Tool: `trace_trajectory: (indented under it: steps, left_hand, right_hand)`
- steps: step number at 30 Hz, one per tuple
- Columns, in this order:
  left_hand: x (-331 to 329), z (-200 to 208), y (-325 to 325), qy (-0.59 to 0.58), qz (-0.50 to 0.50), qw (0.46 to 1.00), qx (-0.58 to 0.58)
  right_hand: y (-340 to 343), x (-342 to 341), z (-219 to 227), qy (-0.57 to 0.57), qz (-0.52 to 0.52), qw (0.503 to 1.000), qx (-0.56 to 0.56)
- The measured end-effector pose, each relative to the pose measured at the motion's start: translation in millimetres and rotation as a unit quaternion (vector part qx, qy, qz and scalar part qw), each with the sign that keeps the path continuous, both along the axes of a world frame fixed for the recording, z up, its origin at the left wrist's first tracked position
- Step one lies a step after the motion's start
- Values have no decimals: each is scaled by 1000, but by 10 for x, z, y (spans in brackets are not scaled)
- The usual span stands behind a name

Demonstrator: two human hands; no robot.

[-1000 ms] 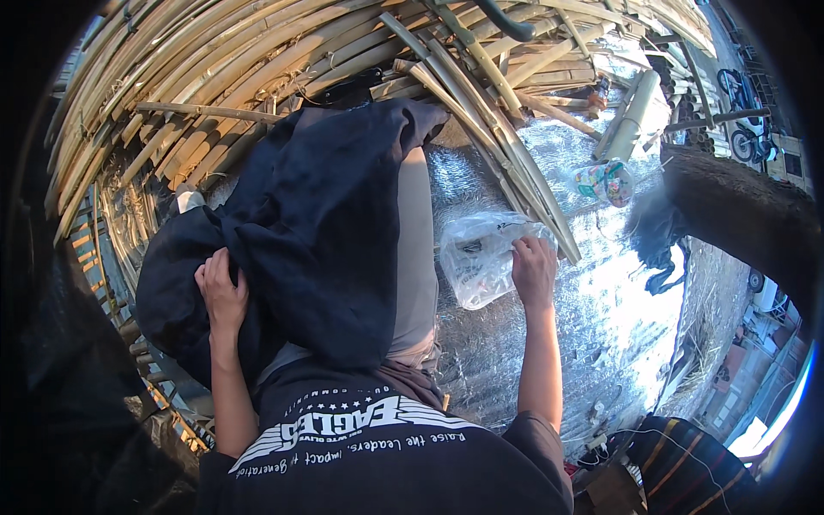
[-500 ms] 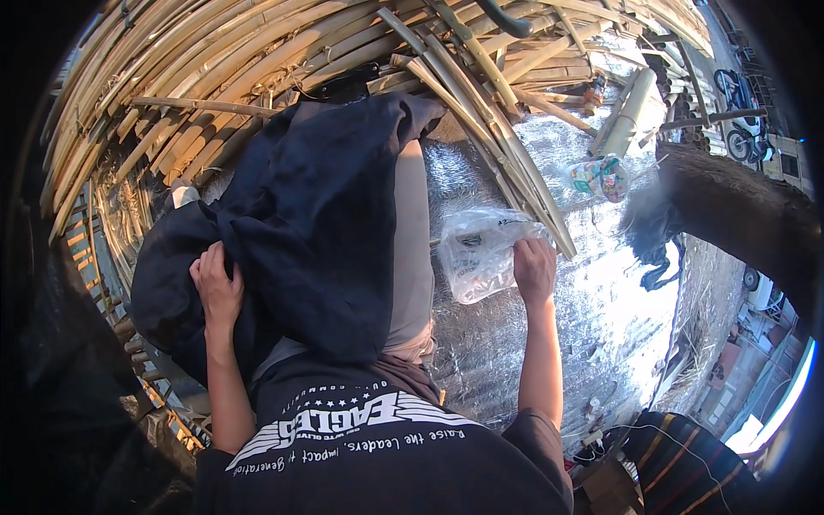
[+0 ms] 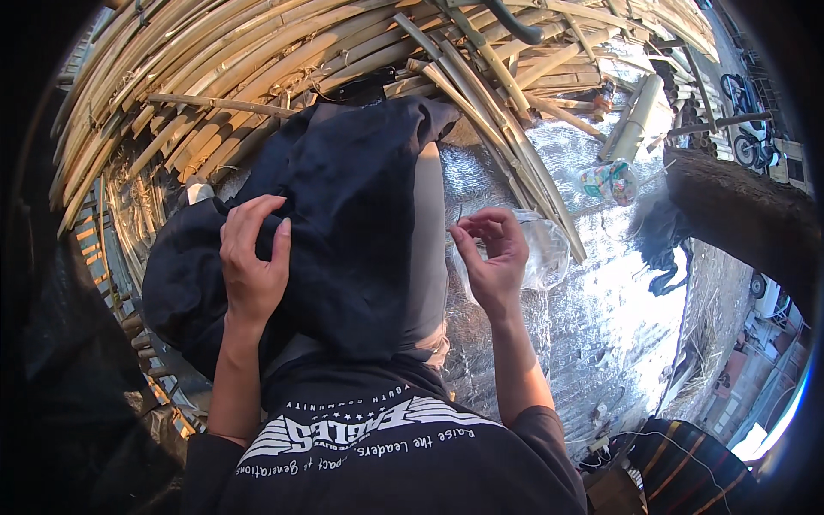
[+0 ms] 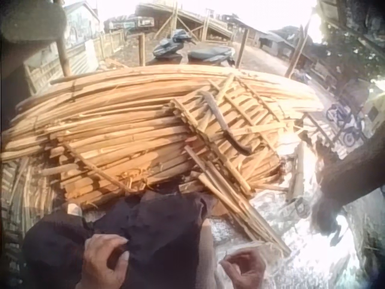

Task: The person assembles a bamboo lattice structure by positioning thin bamboo strips and securing them with a hammer.

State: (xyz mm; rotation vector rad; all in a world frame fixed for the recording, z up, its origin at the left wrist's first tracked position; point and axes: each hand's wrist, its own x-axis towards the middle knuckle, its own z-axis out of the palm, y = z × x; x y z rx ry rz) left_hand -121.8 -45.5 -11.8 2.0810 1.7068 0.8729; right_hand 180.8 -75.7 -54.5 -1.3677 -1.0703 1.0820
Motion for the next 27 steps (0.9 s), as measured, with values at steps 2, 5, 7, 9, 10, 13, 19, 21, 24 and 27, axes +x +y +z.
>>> trace_trajectory:
  steps: [2, 5, 7, 9, 10, 13, 19, 21, 24, 27]
  left_hand:
    - [335, 114, 53, -157, -55, 984, -68]
    - [586, 108, 55, -380, -103, 887, -241]
    - [633, -1, 19, -440, -117, 849, -268]
    - [643, -129, 13, -571, -70, 779, -248]
    - [590, -137, 5, -549, -67, 794, -253]
    - [515, -178, 30, -517, -70, 827, -208]
    - [189, -160, 145, -549, 41, 823, -139]
    - [43, -205, 168, -539, 53, 830, -135]
    - [-176, -261, 104, -510, 87, 845, -138]
    - [-240, -216, 22, -478, 113, 860, -140]
  right_hand:
    - [87, -328, 172, 31, 71, 997, 25]
    - [152, -592, 304, 75, 133, 988, 37]
    - [200, -679, 317, 86, 131, 987, 33]
    - [249, -705, 298, 72, 144, 986, 28]
    - [280, -695, 290, 62, 160, 985, 25]
    - [408, -671, 342, -24, 212, 976, 46]
    - [1293, -53, 87, -119, -50, 988, 89]
    - [1786, 83, -9, -247, -6, 966, 72]
    - [2448, -247, -172, -320, 158, 929, 101]
    - [3052, -568, -634, -491, 328, 789, 169]
